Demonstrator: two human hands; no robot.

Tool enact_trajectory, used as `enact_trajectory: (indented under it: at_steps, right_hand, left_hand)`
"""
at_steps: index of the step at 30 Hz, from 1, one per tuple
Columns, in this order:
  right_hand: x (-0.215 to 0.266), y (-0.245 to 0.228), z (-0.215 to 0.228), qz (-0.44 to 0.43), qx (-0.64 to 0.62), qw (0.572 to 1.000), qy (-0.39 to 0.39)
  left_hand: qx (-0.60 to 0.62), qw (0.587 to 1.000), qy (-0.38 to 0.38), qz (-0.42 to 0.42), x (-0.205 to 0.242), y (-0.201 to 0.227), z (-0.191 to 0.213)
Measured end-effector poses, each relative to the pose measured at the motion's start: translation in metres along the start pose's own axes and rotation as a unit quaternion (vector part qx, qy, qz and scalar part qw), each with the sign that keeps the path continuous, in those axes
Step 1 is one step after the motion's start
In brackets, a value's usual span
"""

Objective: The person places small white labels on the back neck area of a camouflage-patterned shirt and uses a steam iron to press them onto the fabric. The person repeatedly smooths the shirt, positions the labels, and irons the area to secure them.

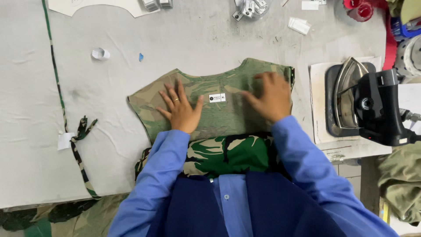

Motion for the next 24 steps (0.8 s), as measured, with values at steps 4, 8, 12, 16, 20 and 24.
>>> enact_trajectory:
  at_steps: [4,8,12,16,20,24]
  right_hand:
    - [0.058,0.144,0.129,0.02,0.317,0.883,0.345]
    - [0.054,0.241,0.15,-0.111,0.21,0.964,0.12]
    - [0.042,0.289,0.137,-0.139,0.1,0.978,0.119]
    - [0.021,0.165,0.119,-0.181,0.113,0.977,0.015]
    - [-0.003,0.0,0.035,0.012,0.143,0.973,-0.18]
    - [-0.012,-0.148,-0.059,0.29,0.129,0.92,-0.23]
  left_hand:
    - [0.015,0.993,-0.096,0.072,-0.007,-0.058,0.036]
    - [-0.011,0.99,0.142,0.0,-0.026,-0.12,0.061]
    - [0.065,0.923,0.375,-0.059,-0.014,-0.142,0.079]
    - [0.093,0.907,0.406,-0.065,-0.016,-0.15,0.082]
    - [0.102,0.916,0.385,-0.041,-0.021,-0.155,0.075]
    - [0.098,0.914,0.392,-0.035,-0.022,-0.159,0.073]
Point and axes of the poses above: each hand's wrist, its own x-axis away from the middle knuckle, its own z-axis out of the back of the hand, y = z × x, the point moved 9 cm from there along -x, towards the middle knuckle, and after that the axes turned 2 degrees about z, right-handed, at the moved point
